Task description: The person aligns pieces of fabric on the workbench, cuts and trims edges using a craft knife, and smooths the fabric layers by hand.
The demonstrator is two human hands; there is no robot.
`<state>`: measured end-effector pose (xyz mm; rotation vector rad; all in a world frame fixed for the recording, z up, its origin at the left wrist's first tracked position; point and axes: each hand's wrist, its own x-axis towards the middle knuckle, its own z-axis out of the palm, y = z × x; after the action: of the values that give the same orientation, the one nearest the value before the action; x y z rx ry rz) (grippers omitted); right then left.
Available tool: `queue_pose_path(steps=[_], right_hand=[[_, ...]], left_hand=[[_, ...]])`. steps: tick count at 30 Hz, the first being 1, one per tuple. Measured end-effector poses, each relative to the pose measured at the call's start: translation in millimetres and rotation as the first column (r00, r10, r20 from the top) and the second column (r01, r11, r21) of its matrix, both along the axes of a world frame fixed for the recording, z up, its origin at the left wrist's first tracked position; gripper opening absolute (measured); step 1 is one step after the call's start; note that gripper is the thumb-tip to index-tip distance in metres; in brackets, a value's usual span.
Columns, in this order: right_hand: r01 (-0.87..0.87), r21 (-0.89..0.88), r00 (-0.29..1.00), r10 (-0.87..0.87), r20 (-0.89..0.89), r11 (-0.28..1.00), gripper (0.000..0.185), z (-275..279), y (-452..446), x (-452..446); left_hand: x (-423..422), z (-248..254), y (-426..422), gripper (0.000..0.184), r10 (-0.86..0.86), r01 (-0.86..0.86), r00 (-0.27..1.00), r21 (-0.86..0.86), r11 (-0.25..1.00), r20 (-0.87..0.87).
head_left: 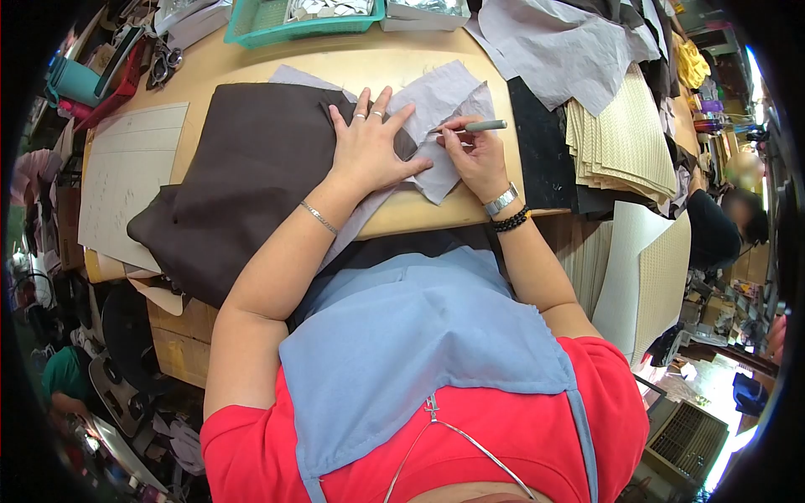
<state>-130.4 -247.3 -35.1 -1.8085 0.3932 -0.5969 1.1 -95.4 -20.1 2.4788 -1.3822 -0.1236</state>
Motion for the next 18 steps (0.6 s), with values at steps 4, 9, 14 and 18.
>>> queue_pose_path(steps=[4,9,14,18], right_hand=[[0.003,-0.019,1.000,-0.003,-0.003,1.000,0.011,2.2,0.6,1.3],[0.014,-0.089,0.999,-0.016,-0.030,0.996,0.013,2.0,-0.7,2.7],[0.063,-0.218,0.996,-0.075,-0.047,0.974,0.014,11.0,-3.4,5.8],[0.117,-0.326,0.989,-0.139,-0.045,0.938,0.013,5.9,-16.8,3.4]], left_hand=[[-0.3,-0.1,-0.3,0.091,0.001,-0.001,1.000,-0.007,1.000,0.000],[-2.5,-1.6,1.6,0.085,-0.029,0.036,0.997,-0.094,0.995,0.075],[-1.4,-6.4,-0.8,0.067,-0.204,0.238,0.964,-0.215,0.947,0.169],[-2.4,-8.3,-1.1,0.055,-0.277,0.311,0.941,-0.172,0.935,0.194]])
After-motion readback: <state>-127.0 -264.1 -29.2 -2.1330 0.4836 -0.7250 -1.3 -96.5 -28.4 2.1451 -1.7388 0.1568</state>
